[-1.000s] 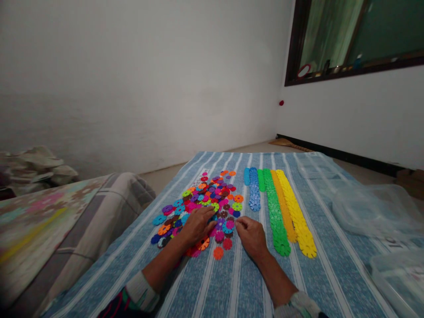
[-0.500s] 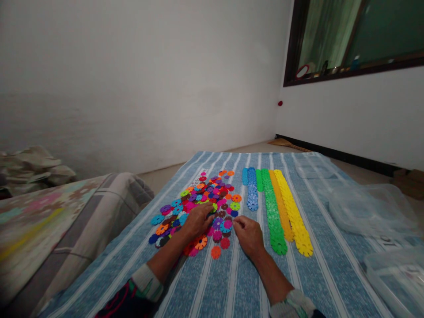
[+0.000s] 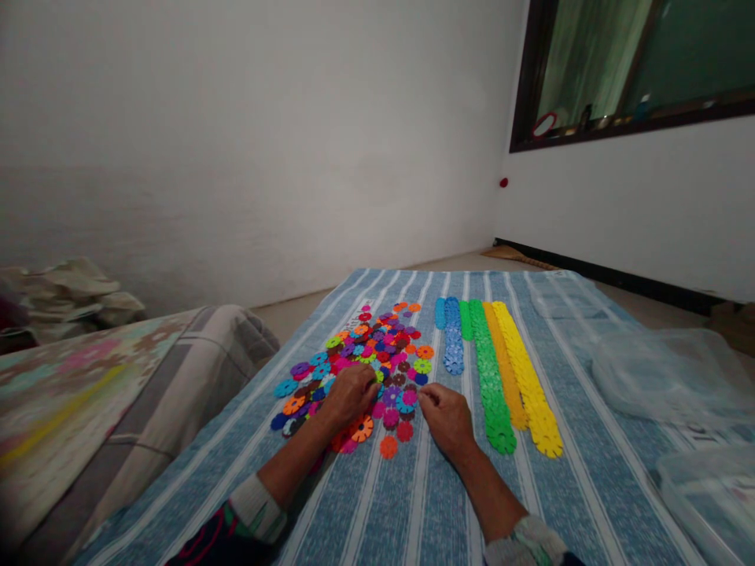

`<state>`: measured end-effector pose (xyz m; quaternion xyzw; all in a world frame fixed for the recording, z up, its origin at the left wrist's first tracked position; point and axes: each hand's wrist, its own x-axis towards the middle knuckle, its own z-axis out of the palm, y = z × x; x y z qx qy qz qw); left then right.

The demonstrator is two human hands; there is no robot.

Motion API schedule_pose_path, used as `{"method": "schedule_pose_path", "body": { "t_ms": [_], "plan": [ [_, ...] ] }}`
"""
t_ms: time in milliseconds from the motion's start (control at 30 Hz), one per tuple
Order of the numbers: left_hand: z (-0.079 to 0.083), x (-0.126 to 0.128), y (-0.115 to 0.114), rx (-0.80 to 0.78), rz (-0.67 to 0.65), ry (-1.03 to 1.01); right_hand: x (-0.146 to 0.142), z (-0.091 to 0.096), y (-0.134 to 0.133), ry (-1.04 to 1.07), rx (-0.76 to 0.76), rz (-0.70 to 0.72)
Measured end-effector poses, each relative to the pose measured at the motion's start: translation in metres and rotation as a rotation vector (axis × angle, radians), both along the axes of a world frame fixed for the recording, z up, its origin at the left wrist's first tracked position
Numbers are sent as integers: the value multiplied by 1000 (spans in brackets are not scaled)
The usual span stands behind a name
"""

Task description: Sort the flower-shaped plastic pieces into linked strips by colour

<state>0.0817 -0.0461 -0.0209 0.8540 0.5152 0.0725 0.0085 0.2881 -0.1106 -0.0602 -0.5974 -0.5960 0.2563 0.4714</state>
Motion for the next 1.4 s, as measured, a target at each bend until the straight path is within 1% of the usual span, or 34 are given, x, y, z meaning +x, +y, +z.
{"method": "schedule_pose_path", "body": {
  "t_ms": [133, 300, 433, 533, 633, 733, 867, 1000, 1067, 1233, 1333, 1400],
  "plan": [
    [2, 4, 6, 19, 7, -7, 0, 0, 1, -3, -26, 4],
    [3, 12, 25, 36, 10, -72, 1, -2, 3, 8, -42, 24],
    [3, 21, 33, 7, -40, -85, 1, -1, 3, 11, -34, 23],
    [6, 25, 29, -6, -34, -25, 0, -2, 4, 16, -31, 22],
    [12, 27, 23, -11, 22, 89, 0, -3, 5, 17, -34, 11],
    [17, 27, 18, -9, 57, 156, -1, -4, 5, 16, -36, 7],
    [19, 28, 13, -4, 104, 189, 0, -4, 5, 8, -48, 11],
    [18, 33, 14, 40, 145, 174, 0, -4, 5, 0, -60, -1],
    [17, 38, 17, 52, 131, 135, 0, -4, 5, -3, -56, 0],
    [16, 57, 32, -18, -48, 48, 0, -4, 4, -16, -43, 11],
    [11, 63, 37, -61, -42, 58, 0, -3, 3, -7, -38, 16],
    [7, 63, 37, -62, -26, 69, 0, -3, 2, -2, -41, 15]
  ]
}}
